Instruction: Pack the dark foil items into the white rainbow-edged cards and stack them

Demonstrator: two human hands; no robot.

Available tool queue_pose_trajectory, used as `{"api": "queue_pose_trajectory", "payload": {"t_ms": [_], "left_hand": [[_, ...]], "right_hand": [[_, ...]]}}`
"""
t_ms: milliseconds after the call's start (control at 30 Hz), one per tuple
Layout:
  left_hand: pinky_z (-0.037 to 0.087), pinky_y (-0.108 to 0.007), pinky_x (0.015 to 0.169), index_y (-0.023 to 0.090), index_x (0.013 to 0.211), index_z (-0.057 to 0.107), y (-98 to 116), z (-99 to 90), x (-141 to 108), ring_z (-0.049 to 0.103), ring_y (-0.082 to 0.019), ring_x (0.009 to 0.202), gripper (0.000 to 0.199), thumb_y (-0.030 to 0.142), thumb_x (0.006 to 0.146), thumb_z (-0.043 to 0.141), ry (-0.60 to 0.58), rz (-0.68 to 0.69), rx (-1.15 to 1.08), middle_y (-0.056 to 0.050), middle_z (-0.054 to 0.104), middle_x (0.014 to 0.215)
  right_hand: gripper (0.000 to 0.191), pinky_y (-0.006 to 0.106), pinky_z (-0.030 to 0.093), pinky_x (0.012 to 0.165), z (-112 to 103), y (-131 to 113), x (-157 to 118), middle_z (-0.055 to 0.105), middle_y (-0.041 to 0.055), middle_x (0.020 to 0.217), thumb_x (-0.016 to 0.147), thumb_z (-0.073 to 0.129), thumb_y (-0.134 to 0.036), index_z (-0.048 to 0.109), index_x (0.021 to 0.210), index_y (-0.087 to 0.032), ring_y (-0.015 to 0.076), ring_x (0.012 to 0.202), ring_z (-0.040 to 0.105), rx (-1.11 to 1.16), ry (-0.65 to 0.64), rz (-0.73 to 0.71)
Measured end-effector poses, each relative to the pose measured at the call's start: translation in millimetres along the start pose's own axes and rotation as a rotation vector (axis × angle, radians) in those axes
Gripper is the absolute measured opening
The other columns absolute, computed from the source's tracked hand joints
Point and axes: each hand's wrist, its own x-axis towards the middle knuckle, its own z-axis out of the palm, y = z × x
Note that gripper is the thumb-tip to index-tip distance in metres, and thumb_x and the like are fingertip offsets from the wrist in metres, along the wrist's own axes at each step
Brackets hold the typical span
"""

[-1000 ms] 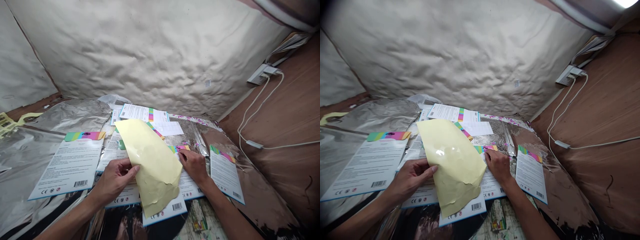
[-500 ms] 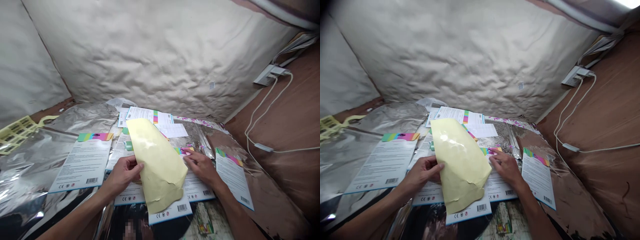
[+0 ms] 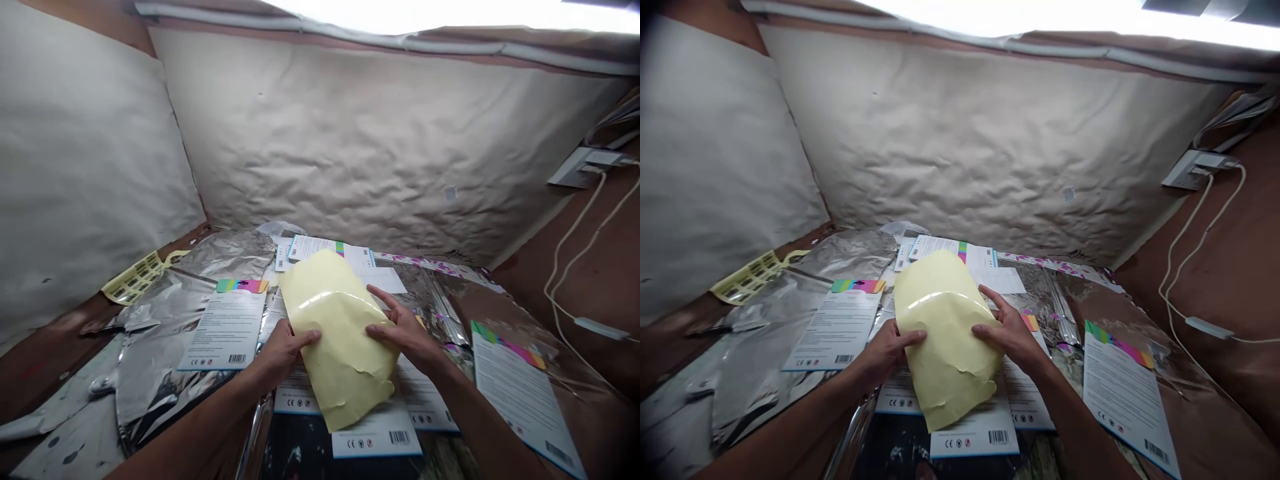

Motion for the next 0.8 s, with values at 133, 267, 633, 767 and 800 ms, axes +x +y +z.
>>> {"api": "queue_pose_trajectory", "payload": {"t_ms": [133, 267, 633, 767, 800], "left_hand": [[0.057, -0.039, 0.082, 0.012, 0.113, 0.068, -1.3, -1.3, 0.1, 0.071, -0.029, 0.095, 0.050, 0.035, 0.070, 0.083, 0.134, 0.085, 0.041, -0.013, 0.074, 0.108], [0.057, -0.037, 0.080, 0.009, 0.108, 0.071, -2.7, -2.5, -1.5, 0.072, -0.028, 0.089, 0.045, 0.040, 0.076, 0.078, 0.128, 0.126, 0.136, -0.013, 0.075, 0.100], [0.057, -0.031, 0.072, 0.009, 0.109, 0.072, -3.0, 0.8, -6.5, 0.071, -0.027, 0.087, 0.044, 0.039, 0.077, 0.077, 0.142, 0.171, 0.303, -0.013, 0.076, 0.096], [0.057, -0.035, 0.077, 0.008, 0.108, 0.071, -3.6, -0.3, -5.6, 0.071, -0.029, 0.092, 0.044, 0.040, 0.079, 0.075, 0.140, 0.172, 0.303, -0.013, 0.075, 0.099], [0.057, -0.035, 0.077, 0.008, 0.108, 0.071, -3.4, -0.5, -5.5, 0.071, -0.030, 0.092, 0.044, 0.041, 0.079, 0.074, 0.129, 0.169, 0.305, -0.013, 0.075, 0.097]], "right_hand": [[0.085, 0.051, 0.054, 0.087, 6.0, 2.0, 6.8, 0.067, 0.0120, 0.116, 0.071, 0.076, -0.032, 0.037, 0.146, -0.022, 0.0302, 0.099, 0.067, -0.439, 0.293, -0.193], [0.033, 0.046, 0.046, 0.100, 35.2, 1.5, -1.3, 0.065, 0.0097, 0.117, 0.083, 0.066, -0.026, 0.066, 0.116, -0.022, 0.0268, 0.112, 0.059, -0.823, 0.510, -0.629], [0.010, 0.027, 0.052, 0.077, 81.7, 5.9, -12.0, 0.071, 0.0019, 0.092, 0.087, 0.065, -0.021, 0.072, 0.093, -0.023, 0.0167, 0.087, 0.066, -0.644, 0.189, -0.498], [0.010, 0.028, 0.053, 0.076, 83.1, 8.1, -12.3, 0.070, 0.0024, 0.091, 0.085, 0.066, -0.019, 0.070, 0.094, -0.022, 0.0169, 0.085, 0.066, -0.612, 0.170, -0.496], [0.012, 0.028, 0.053, 0.076, 83.8, 8.3, -12.4, 0.070, 0.0027, 0.092, 0.084, 0.066, -0.019, 0.070, 0.095, -0.022, 0.0171, 0.086, 0.066, -0.606, 0.167, -0.492]]}}
